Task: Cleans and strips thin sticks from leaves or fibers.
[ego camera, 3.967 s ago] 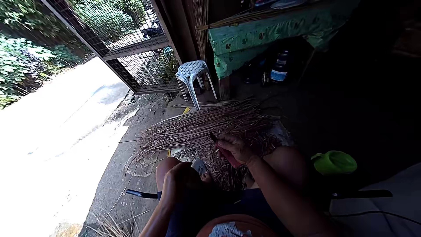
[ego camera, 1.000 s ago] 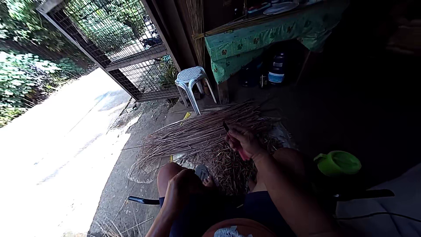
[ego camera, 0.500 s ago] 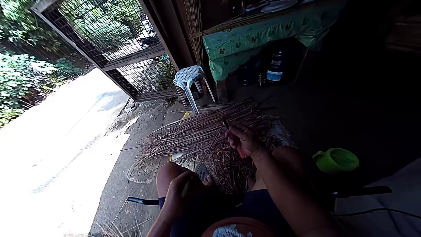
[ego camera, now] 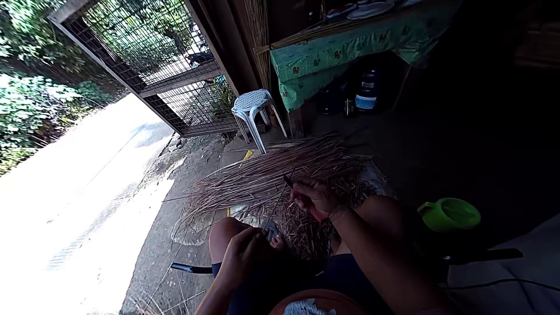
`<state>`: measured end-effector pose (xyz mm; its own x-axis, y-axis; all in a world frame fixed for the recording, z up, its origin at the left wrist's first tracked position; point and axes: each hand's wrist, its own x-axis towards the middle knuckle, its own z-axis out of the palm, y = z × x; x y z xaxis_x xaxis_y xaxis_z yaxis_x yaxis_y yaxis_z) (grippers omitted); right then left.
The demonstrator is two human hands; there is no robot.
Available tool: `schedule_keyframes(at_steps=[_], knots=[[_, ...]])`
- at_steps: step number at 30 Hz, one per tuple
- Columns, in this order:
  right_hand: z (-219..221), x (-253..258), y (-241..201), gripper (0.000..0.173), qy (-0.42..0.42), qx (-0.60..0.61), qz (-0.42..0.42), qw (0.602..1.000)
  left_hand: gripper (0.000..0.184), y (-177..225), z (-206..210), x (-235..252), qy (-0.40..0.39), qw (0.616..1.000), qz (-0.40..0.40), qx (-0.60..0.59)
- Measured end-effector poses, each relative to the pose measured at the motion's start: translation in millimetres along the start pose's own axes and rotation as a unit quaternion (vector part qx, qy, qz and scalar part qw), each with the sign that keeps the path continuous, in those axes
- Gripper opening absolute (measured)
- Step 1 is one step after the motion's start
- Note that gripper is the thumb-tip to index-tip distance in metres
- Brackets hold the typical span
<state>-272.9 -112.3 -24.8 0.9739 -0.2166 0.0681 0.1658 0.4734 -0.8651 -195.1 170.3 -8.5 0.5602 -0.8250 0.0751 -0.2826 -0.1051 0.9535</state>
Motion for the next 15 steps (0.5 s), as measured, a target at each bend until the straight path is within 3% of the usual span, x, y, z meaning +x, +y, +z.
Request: schedule_keyframes(at_steps=[4,9,12,15], knots=[[-7,4,-4,0.024,0.031,-0.009,-0.018,0.999,0.024,3,-1,-3,-0.005,1.000,-0.007,0.013],[-29,14,-19,0.028,0.166,0.000,-0.055,0.985,0.024,0,-5,-11,0.005,0.999,-0.040,0.031],[-23,11,-15,0.031,0.119,-0.017,-0.021,0.993,0.024,-5,-5,-10,0.023,0.998,-0.043,0.028],[-5,-1,4,0.036,-0.006,-0.035,0.027,0.999,0.024,-5,-1,-3,0.029,0.999,-0.036,0.019]])
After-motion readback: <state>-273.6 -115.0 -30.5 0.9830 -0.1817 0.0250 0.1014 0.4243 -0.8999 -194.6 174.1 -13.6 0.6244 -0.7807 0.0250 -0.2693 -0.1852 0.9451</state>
